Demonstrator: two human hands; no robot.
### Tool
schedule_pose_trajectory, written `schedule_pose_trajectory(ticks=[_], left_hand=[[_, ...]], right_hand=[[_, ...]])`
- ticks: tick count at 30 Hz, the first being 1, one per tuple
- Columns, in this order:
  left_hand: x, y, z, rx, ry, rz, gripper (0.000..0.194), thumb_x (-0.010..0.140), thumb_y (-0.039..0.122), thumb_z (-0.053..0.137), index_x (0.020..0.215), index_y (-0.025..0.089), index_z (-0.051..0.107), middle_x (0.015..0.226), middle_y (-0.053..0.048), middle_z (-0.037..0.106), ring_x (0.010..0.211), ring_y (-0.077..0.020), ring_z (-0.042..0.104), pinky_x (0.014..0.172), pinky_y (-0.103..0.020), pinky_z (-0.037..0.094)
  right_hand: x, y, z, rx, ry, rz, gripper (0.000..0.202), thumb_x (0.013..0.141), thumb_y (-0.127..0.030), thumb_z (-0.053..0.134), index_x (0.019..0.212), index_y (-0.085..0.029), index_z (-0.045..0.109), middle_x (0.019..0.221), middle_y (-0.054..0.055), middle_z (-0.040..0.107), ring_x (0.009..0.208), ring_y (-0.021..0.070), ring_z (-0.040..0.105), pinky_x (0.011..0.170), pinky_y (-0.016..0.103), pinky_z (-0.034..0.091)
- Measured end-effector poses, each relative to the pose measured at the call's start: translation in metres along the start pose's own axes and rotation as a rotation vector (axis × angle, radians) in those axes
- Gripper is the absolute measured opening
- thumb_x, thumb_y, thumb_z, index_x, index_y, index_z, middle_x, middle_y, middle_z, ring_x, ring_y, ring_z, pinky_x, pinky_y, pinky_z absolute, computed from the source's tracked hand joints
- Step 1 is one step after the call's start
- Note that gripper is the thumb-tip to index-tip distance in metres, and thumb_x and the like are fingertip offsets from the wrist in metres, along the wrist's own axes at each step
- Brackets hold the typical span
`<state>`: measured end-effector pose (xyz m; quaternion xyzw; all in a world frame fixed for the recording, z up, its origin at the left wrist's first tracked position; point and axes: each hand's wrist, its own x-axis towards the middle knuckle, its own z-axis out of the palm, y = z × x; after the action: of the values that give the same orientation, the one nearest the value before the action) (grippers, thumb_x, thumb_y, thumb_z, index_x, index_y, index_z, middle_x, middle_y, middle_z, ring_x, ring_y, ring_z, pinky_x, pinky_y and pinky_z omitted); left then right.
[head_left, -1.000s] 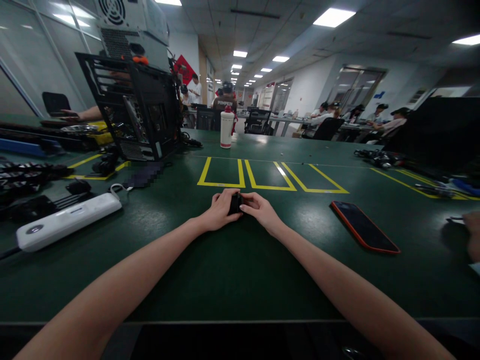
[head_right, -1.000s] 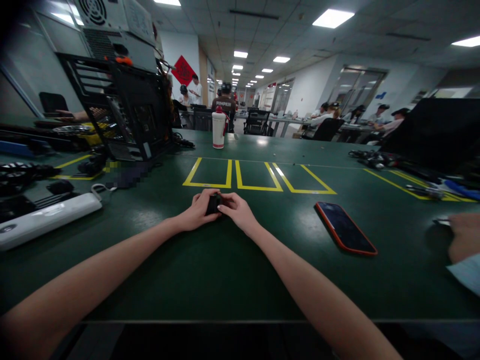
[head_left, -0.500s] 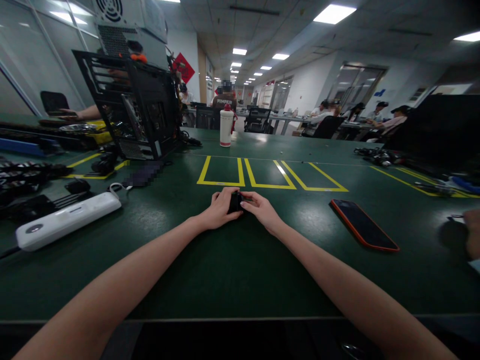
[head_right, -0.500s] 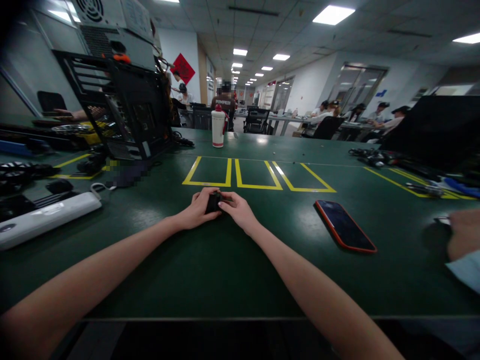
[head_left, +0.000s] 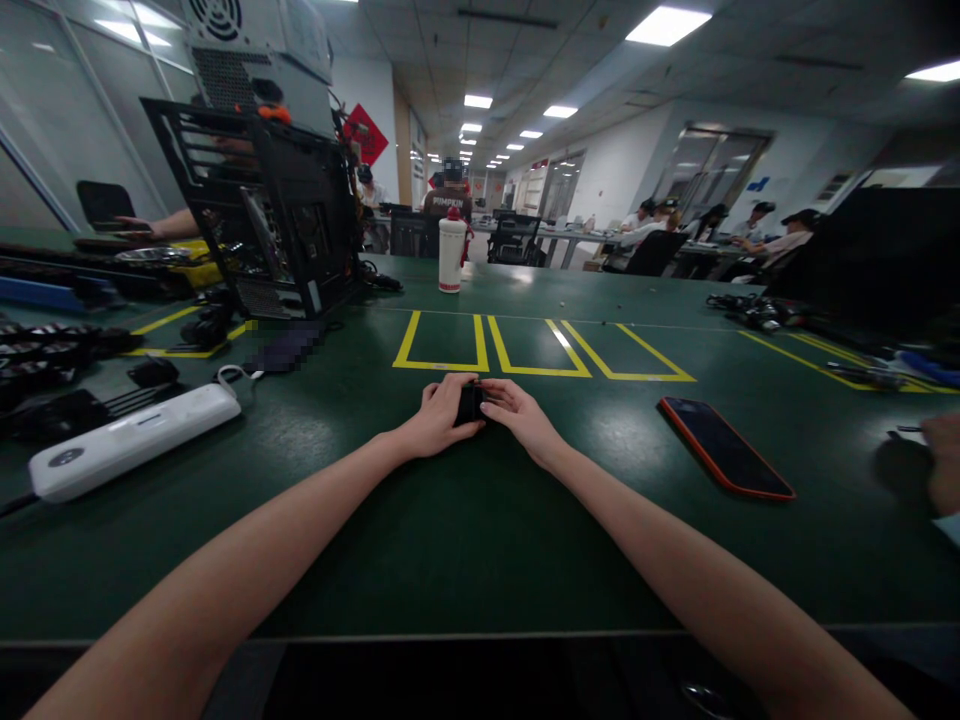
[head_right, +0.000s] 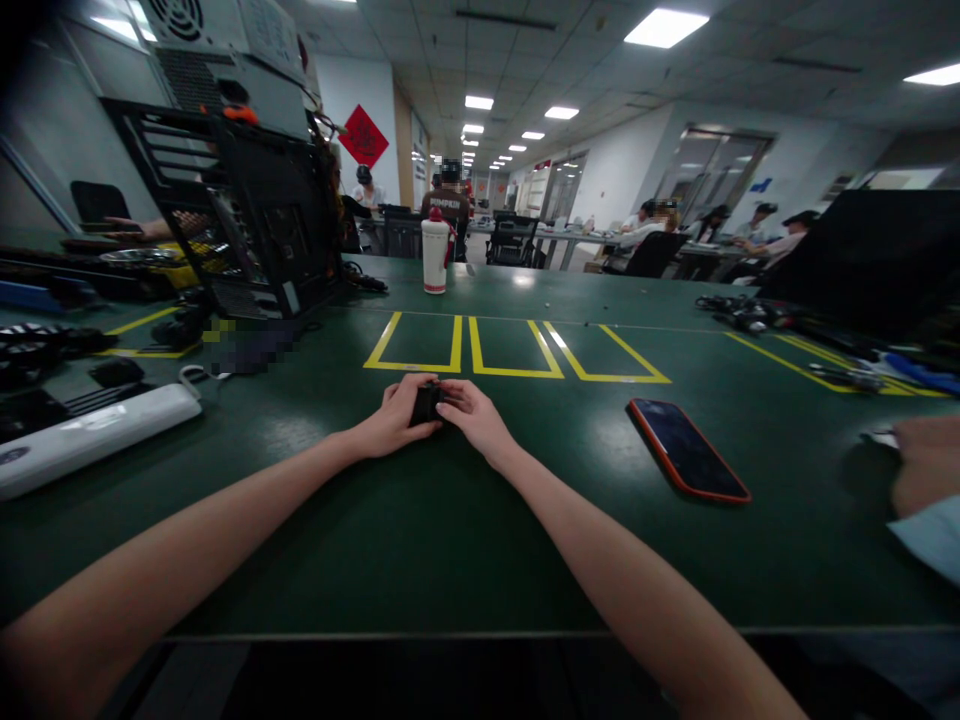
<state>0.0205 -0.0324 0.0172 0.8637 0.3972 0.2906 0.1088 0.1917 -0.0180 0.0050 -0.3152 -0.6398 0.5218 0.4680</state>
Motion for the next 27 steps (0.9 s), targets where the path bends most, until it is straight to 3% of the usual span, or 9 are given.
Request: schedule_pose_trajectory(ticks=[3,10,20,27], left_hand=[[0.0,-0.001,0.001,0.0,0.003,0.005,0.055,0.075,0.032,0.05,0.121,0.022,0.021,0.119,-0.009,0.036,0.112,-0.024,0.037,0.094,-0.044,0.025],[0.001,-0.007,0.009,0.005,0.04,0.007,0.056,0.073,0.03,0.053,0.12,0.022,0.022,0.119,-0.009,0.037,0.112,-0.0245,0.036,0.094,-0.045,0.024],[0.002,-0.008,0.01,0.015,0.04,-0.004,0.057,0.074,0.035,0.052,0.12,0.022,0.022,0.118,-0.01,0.037,0.112,-0.0239,0.037,0.094,-0.045,0.024],[0.004,-0.008,0.01,0.008,0.041,-0.021,0.056,0.074,0.034,0.052,0.12,0.021,0.022,0.117,-0.009,0.038,0.111,-0.0233,0.038,0.094,-0.044,0.025]], right_hand=[[-0.003,-0.002,0.0,0.029,-0.042,0.031,0.034,0.067,-0.016,0.057,0.1,-0.021,0.051,0.109,0.003,0.054,0.105,0.0154,0.05,0.095,0.035,0.035],[-0.005,-0.006,0.001,0.028,-0.04,0.0,0.033,0.061,-0.007,0.053,0.09,-0.021,0.053,0.098,0.0,0.056,0.102,0.0157,0.05,0.094,0.035,0.035],[0.001,0.005,-0.004,0.03,0.113,-0.026,0.025,0.067,-0.015,0.052,0.091,-0.022,0.054,0.101,0.001,0.056,0.103,0.0162,0.05,0.097,0.036,0.031],[-0.001,0.001,0.002,-0.101,0.025,-0.066,0.025,0.071,-0.023,0.053,0.096,-0.022,0.053,0.101,0.001,0.055,0.099,0.015,0.051,0.093,0.033,0.037]])
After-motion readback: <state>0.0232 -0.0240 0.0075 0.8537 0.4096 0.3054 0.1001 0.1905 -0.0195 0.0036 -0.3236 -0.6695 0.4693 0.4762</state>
